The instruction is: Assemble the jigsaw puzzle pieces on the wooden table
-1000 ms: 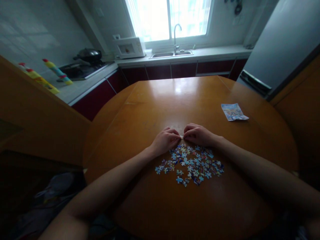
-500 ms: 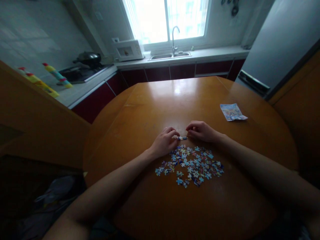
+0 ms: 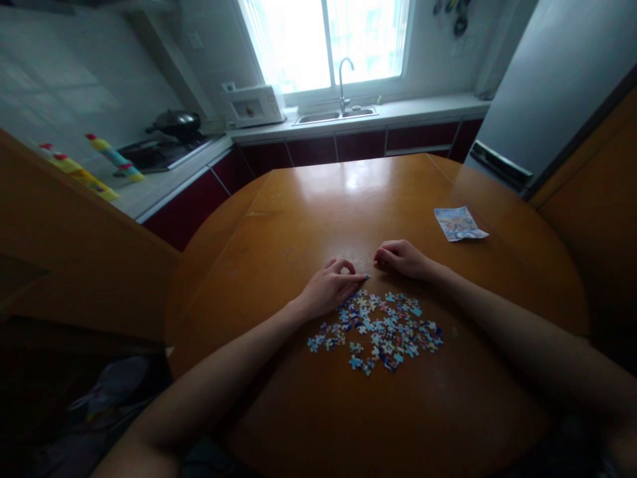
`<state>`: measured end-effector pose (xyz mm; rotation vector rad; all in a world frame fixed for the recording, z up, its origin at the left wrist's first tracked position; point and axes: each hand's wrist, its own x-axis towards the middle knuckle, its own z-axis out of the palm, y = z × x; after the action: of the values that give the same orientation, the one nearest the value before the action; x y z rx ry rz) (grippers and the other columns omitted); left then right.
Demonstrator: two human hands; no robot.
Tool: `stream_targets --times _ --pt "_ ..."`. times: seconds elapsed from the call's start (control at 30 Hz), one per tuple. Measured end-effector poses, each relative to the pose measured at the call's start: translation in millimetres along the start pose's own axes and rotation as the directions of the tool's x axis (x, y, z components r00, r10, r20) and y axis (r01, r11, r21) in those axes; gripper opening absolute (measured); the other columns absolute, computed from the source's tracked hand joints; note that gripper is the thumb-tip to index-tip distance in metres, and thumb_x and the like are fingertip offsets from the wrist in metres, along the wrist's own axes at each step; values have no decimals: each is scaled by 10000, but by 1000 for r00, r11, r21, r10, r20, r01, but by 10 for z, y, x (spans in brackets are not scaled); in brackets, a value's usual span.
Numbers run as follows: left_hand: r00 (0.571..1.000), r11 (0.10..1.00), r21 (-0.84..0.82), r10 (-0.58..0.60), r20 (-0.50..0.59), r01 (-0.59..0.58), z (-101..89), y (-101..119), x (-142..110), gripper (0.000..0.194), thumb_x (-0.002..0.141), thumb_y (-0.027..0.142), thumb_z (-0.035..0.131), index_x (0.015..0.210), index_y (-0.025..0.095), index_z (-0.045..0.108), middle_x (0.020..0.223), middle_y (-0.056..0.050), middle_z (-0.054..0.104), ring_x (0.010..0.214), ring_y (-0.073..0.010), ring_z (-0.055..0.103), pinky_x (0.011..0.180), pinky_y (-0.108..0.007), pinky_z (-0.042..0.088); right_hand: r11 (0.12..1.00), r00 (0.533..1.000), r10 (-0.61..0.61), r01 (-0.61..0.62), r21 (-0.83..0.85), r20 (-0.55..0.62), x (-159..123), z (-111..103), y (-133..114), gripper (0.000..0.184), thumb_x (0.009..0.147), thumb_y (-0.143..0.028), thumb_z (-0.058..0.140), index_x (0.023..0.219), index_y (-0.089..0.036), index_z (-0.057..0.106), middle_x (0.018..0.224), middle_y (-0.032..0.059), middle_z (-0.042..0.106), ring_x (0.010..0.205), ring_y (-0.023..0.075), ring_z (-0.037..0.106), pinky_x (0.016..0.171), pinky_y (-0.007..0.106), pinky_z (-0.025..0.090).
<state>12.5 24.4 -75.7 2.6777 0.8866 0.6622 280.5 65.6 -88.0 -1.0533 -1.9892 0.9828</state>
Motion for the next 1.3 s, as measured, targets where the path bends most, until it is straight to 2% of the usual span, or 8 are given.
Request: stream_targets --times 0.4,0.63,0.77,0.97,1.07,1.13,1.2,1.3 --pt "995 982 -169 -93 -43 84 3 -130 18 145 945 342 678 981 294 810 966 -58 694 901 -204 589 808 -355 500 996 999 35 -36 79 7 6 18 97 517 965 -592 485 802 -150 697 753 72 702 679 175 640 638 296 479" --pt "993 972 -219 -100 -69 82 34 -169 30 137 920 331 697 899 249 805 924 -56 716 876 -192 622 816 -354 506 994 999 45 -44 101 -4 -1 28 74 542 949 -631 489 783 -153 685 720 55 688 662 171 643 622 281 477" --pt "992 971 -221 -108 -68 91 28 -151 29 137 914 341 696 895 247 794 922 -55 715 876 -195 632 816 -371 525 996 999 35 -34 88 -7 5 29 55 537 950 -622 491 785 -152 690 728 63 700 661 175 645 632 291 484" --pt "986 970 -213 -139 -91 117 -30 -82 38 156 934 322 673 990 216 773 981 -75 702 917 -198 636 841 -380 543 994 999 45 -44 96 -6 6 24 62 544 949 -627 485 787 -151 693 731 67 706 666 176 653 632 294 491" --pt "990 985 -159 -87 -113 69 -110 41 21 186 943 331 667 1060 220 760 1023 -89 689 972 -213 621 875 -399 536 993 999 47 -47 105 -5 4 25 59 540 946 -626 491 789 -149 689 733 68 704 666 175 654 637 295 494" --pt "997 989 -145 -17 -73 6 -175 193 -12 176 947 332 671 1072 245 758 1028 -76 688 976 -211 610 875 -388 531 992 999 50 -49 114 1 3 24 51 539 947 -625 491 790 -148 686 738 71 707 667 175 654 638 297 497" --pt "998 987 -153 48 50 -40 -231 388 -60 154 962 317 656 1054 256 762 1026 -60 684 1004 -207 601 896 -374 516 993 999 48 -48 110 3 2 22 45 538 949 -620 489 788 -146 687 743 74 710 668 173 652 635 296 497" --pt "966 983 -159 129 223 -94 -267 677 -127 114 923 360 711 950 267 772 995 -38 669 968 -203 598 881 -355 506 996 999 35 -35 87 -2 3 15 44 528 959 -601 484 794 -143 691 748 75 714 658 165 645 631 290 492"
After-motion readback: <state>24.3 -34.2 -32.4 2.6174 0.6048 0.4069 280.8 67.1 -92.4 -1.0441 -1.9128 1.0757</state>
